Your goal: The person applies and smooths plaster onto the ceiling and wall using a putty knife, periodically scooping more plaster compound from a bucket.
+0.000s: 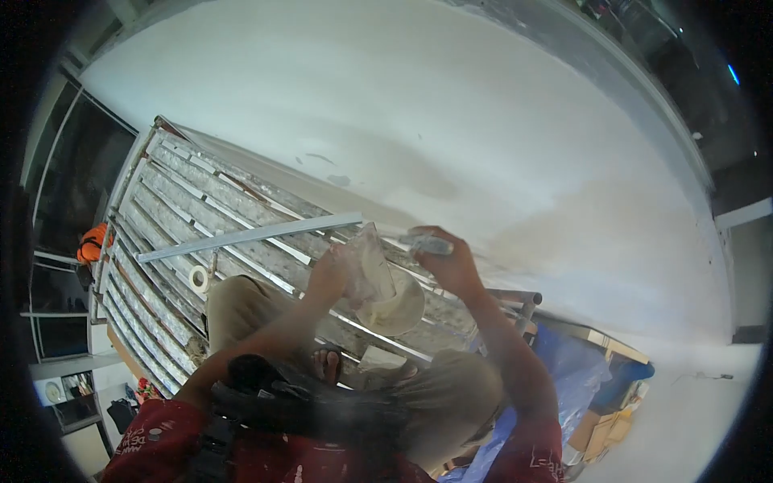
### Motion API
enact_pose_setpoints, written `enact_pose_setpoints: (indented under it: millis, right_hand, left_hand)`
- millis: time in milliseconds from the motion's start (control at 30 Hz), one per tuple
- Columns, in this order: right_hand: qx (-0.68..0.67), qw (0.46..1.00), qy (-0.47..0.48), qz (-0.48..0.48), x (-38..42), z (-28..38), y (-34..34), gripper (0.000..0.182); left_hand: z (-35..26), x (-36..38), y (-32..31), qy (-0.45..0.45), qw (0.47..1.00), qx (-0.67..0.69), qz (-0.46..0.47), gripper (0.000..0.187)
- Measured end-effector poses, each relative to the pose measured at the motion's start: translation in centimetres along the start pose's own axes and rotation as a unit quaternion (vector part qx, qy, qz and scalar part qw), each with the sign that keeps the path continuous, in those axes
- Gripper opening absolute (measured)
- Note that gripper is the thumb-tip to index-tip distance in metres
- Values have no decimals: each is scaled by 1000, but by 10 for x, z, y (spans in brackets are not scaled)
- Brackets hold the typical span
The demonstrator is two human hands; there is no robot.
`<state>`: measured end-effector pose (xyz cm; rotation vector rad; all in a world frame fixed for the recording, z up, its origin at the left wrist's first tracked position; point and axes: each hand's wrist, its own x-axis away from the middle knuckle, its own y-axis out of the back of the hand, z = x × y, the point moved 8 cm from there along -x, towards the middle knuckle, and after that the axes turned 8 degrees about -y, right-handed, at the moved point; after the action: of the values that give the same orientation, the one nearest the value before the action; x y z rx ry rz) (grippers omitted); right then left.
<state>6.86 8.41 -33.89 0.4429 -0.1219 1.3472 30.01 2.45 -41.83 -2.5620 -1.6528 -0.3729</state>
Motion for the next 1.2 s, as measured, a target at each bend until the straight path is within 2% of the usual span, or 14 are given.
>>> enact_pose_setpoints:
  millis: [33, 67, 133, 233, 333, 533, 567, 633, 733, 833, 933, 1000, 1133, 1200]
  right_hand:
    - [3, 999, -27, 23, 0, -11, -7, 34]
    - [33, 998, 41, 40, 2, -7, -15, 38]
    - [71, 994, 14, 78, 12, -9, -25, 40]
    - [78, 984, 84, 138, 28, -2, -30, 41]
    - [112, 977, 73, 164, 43, 4, -25, 41]
    - [38, 994, -4, 102, 38, -6, 1, 40]
    - [6, 995, -45, 93, 32, -13, 4, 40]
    - [15, 995, -31, 92, 22, -12, -2, 40]
    - [28, 993, -8, 112, 16, -27, -14, 39]
    - [51, 988, -23, 144, 27, -41, -18, 39]
    - [65, 988, -61, 129, 37, -64, -10, 38]
    - [59, 991, -52, 105, 37, -78, -6, 36]
    - [286, 953, 93, 45, 38, -93, -32, 41]
    - [345, 924, 149, 65, 35, -92, -59, 43]
  left_hand:
    - [-2, -1, 2, 4, 1000, -9, -1, 30]
    - [-1, -2, 6, -8, 1000, 10, -17, 30]
    - [5, -6, 13, -34, 997, 46, -48, 29]
    - [33, -6, 14, 92, 976, 187, -65, 29]
    - [45, -17, 26, 41, 995, 56, -73, 28]
    - [28, -12, 8, 49, 984, 172, -28, 30]
    - [28, -14, 7, 34, 987, 158, -18, 31]
    - [27, -15, 2, 7, 991, 132, 3, 32]
    - [26, -11, 16, 30, 999, 11, -29, 34]
    - [24, -11, 35, -49, 992, -33, -107, 33]
    - [34, -19, 45, -12, 991, 39, -130, 32]
    - [38, -14, 43, 58, 972, 174, -146, 32]
    - [99, -20, 55, 222, 900, 314, -202, 32]
    - [101, -24, 37, 221, 888, 371, -158, 36]
